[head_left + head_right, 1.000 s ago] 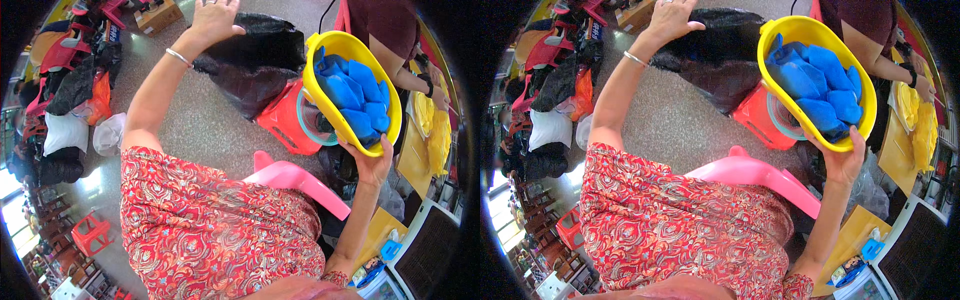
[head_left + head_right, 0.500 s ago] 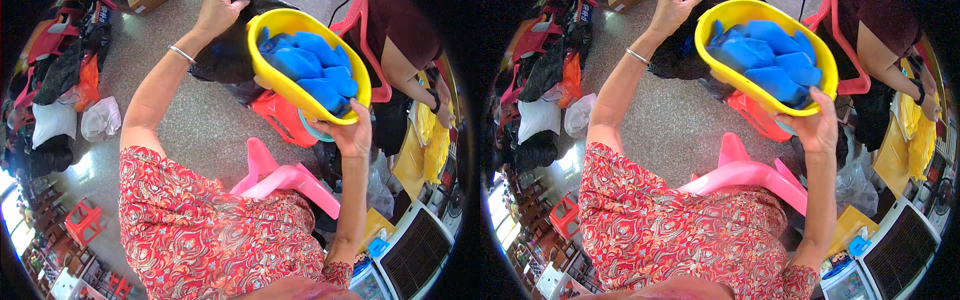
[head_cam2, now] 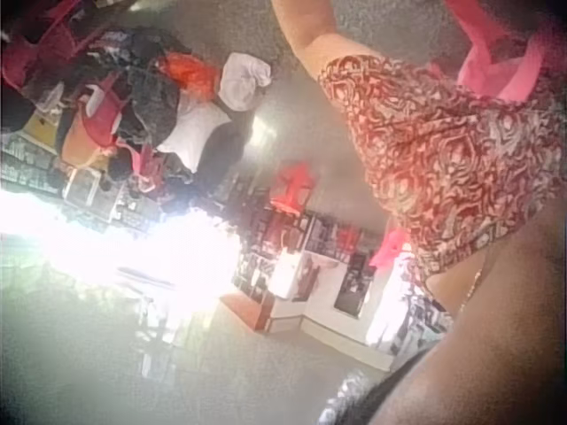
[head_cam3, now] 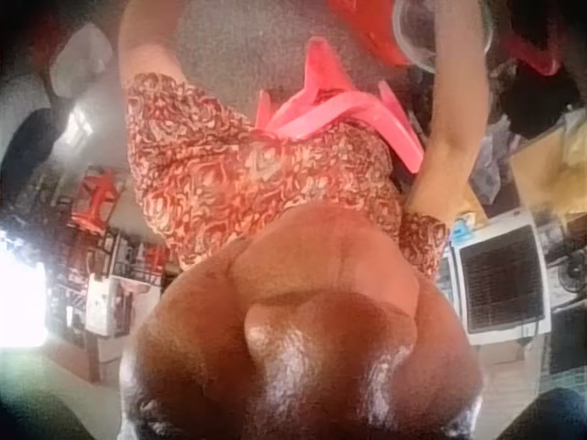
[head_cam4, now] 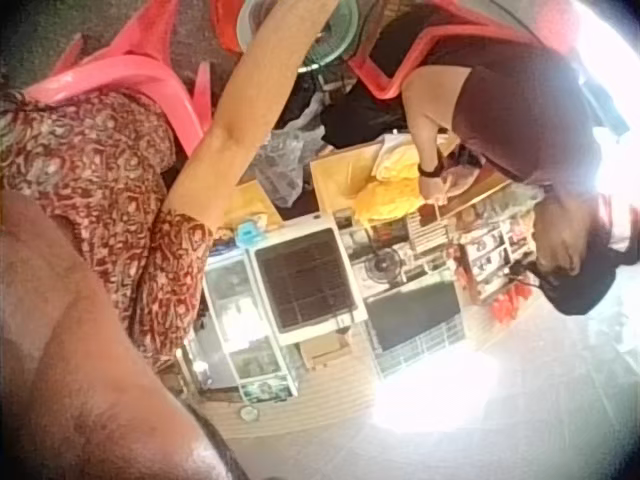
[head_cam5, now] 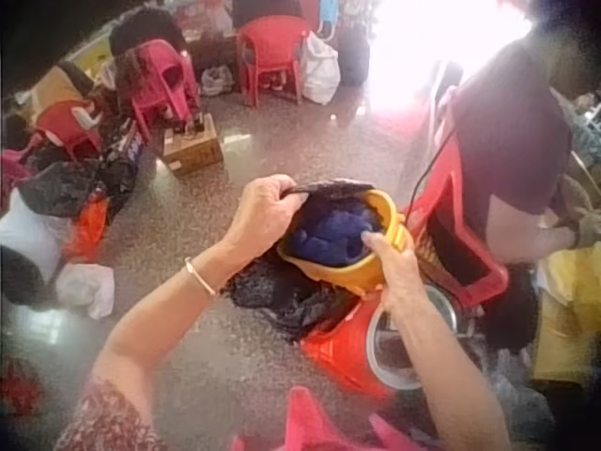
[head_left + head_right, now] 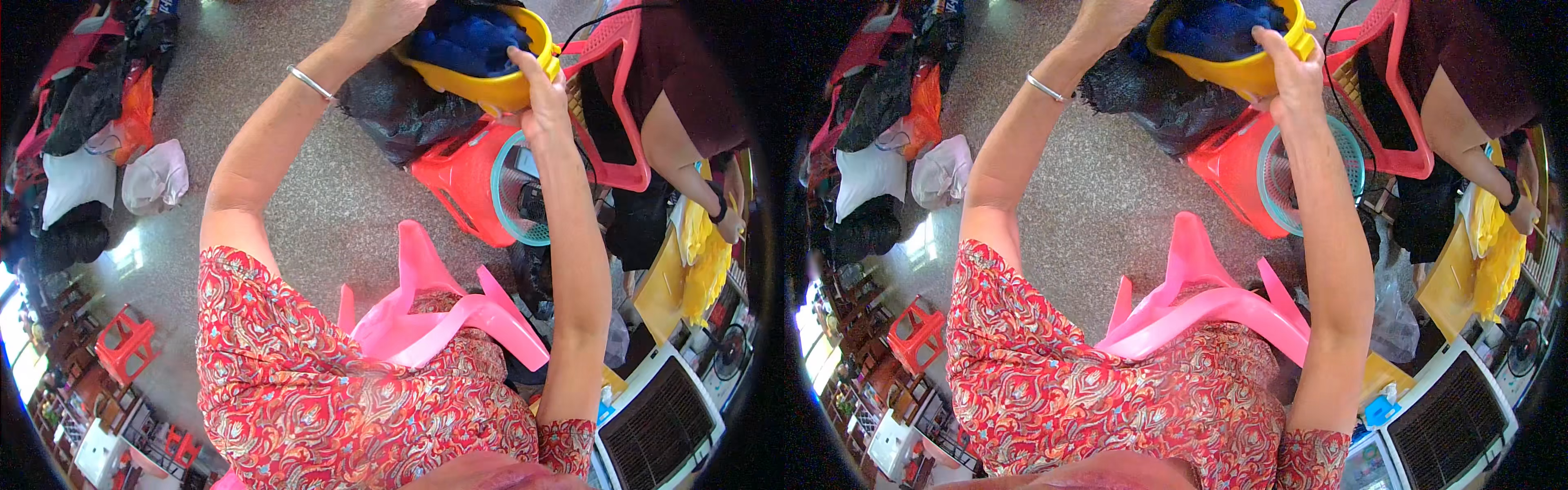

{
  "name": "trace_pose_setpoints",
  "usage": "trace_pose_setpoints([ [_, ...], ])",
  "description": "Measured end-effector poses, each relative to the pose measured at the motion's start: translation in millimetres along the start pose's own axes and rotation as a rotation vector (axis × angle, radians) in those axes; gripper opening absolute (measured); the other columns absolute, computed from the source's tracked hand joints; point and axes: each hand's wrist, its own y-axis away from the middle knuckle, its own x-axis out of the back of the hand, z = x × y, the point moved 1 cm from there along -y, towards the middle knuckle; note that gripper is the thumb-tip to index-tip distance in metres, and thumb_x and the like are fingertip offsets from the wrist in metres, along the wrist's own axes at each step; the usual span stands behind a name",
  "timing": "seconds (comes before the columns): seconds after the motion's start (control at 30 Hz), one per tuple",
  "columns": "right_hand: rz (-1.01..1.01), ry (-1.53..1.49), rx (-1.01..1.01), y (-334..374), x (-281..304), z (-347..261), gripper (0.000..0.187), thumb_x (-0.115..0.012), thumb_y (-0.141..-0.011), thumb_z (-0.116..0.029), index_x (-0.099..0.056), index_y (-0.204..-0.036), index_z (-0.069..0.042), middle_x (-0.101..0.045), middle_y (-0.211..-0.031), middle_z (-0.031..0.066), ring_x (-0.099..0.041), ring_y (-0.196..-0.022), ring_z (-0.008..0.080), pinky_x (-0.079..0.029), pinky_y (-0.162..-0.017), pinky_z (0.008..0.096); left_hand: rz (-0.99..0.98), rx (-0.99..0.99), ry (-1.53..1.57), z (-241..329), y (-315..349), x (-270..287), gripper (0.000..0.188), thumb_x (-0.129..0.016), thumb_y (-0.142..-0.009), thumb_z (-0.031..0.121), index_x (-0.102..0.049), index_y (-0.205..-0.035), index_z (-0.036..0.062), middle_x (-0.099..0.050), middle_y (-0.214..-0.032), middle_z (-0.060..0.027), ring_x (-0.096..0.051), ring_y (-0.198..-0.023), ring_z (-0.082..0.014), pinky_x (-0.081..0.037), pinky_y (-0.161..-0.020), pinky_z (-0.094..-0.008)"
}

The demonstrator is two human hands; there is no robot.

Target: Stuffing white padding material into blue fabric pouches in a manufacturing environment.

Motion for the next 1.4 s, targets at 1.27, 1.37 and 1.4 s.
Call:
trace_pose_setpoints([
  [1.27,0.087,1.063,1.065,15,-70,30,0.093,-0.088,-0.051,-0.026,-0.046,-0.134,-0.020,-0.040,-0.126,0.0221,-0.042,-0.111,0.0416,-0.038,-0.094,0.0509,0.289,0.192,0.671,-29,-37,24,0.004,-0.062,-0.084,-0.003,-0.064,-0.086,-0.0005,-0.063,-0.074,-0.0047,-0.059,-0.062,-0.0128,-0.048,-0.059,-0.0234],
  [1.37,-0.111,0.774,1.122,16,-56,24,0.093,-0.088,-0.049,-0.023,-0.048,-0.132,-0.019,-0.039,-0.128,0.0227,-0.040,-0.115,0.0425,-0.035,-0.097,0.0509,0.276,0.228,0.636,-31,-39,29,0.004,-0.063,-0.084,-0.002,-0.064,-0.088,-0.0015,-0.064,-0.076,-0.0060,-0.060,-0.063,-0.0134,-0.049,-0.060,-0.0235],
  [1.4,-0.020,1.033,1.182,15,-50,21,0.093,-0.088,-0.048,-0.022,-0.048,-0.132,-0.019,-0.039,-0.129,0.0229,-0.040,-0.116,0.0427,-0.035,-0.098,0.0507,0.249,0.250,0.640,-30,-39,29,0.004,-0.064,-0.084,-0.002,-0.064,-0.088,-0.0018,-0.064,-0.076,-0.0062,-0.060,-0.063,-0.0133,-0.049,-0.060,-0.0234],
])
